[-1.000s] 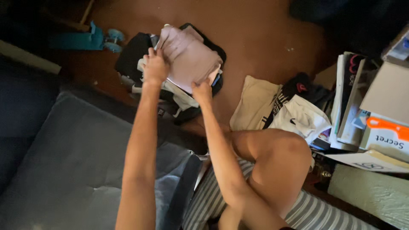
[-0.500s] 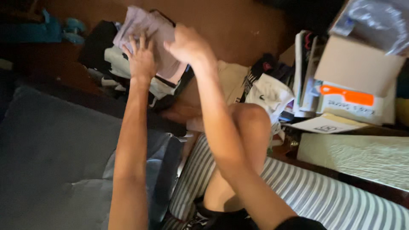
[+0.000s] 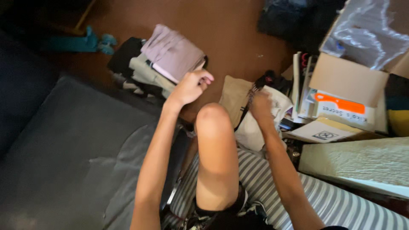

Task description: The person folds several garments one by one on a black chair, including a dark short-sleeved shirt, a light pink floral top, a beige long-sleeved shirt, and a white t-shirt. Each item is smoothed, folded into a compact rectangle, and placed on a growing stack to the right.

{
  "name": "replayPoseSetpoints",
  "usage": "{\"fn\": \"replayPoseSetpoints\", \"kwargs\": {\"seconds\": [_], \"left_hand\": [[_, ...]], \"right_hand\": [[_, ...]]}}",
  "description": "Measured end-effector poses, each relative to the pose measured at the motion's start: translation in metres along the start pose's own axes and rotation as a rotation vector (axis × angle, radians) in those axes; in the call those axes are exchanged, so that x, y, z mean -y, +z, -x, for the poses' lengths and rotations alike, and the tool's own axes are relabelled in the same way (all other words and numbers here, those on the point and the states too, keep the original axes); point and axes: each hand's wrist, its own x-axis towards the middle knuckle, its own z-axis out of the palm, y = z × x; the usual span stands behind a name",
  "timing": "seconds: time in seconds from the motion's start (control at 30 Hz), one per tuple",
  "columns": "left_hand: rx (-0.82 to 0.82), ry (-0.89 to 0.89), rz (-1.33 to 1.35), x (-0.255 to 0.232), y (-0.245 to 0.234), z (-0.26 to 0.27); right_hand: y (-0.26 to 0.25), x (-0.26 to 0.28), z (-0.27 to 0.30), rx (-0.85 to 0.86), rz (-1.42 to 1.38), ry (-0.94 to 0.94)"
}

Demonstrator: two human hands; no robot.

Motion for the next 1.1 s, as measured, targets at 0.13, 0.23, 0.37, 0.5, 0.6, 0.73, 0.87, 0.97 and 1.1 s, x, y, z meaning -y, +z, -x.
{"fn": "replayPoseSetpoints", "kwargs": {"seconds": [0.13,0.23,0.37,0.5,0.6,0.73,0.87,0.97,1.1], "left_hand": [[0.012,-0.031,0.018,-0.022,-0.007,0.035],[-0.041,-0.028,-0.042,-0.049,-0.026,0.054],[-0.041,-0.254,-0.041,-0.093,-0.044,0.060],[-0.025,0.193,0.102,-0.135,-0.053,0.055],[0.018,0.257,0.292,-0.160,-0.067,0.052],[-0.202,0.347,0.327,-0.179,-0.114,0.066],[-0.288,0.395,0.506,-0.189,-0.157,0.095],[-0.433,0.258,0.339,-0.210,-0.182,0.132],[-0.567,0.404,0.283,-0.266,-0.225,0.231]], "right_hand": [[0.053,-0.063,0.047,-0.225,0.397,0.009],[0.016,-0.052,0.039,-0.172,0.043,-0.044],[-0.091,0.020,0.017,-0.276,-0.372,-0.174],[-0.227,0.106,0.009,-0.346,-0.757,-0.587],[-0.324,0.175,0.000,-0.395,-0.765,-0.902],[-0.418,0.245,0.010,-0.421,-0.877,-1.143],[-0.452,0.286,0.003,-0.602,-0.894,-1.259],[-0.447,0.316,-0.012,-0.609,-1.092,-1.168],[-0.438,0.362,-0.014,-0.482,-1.319,-1.215]]}}
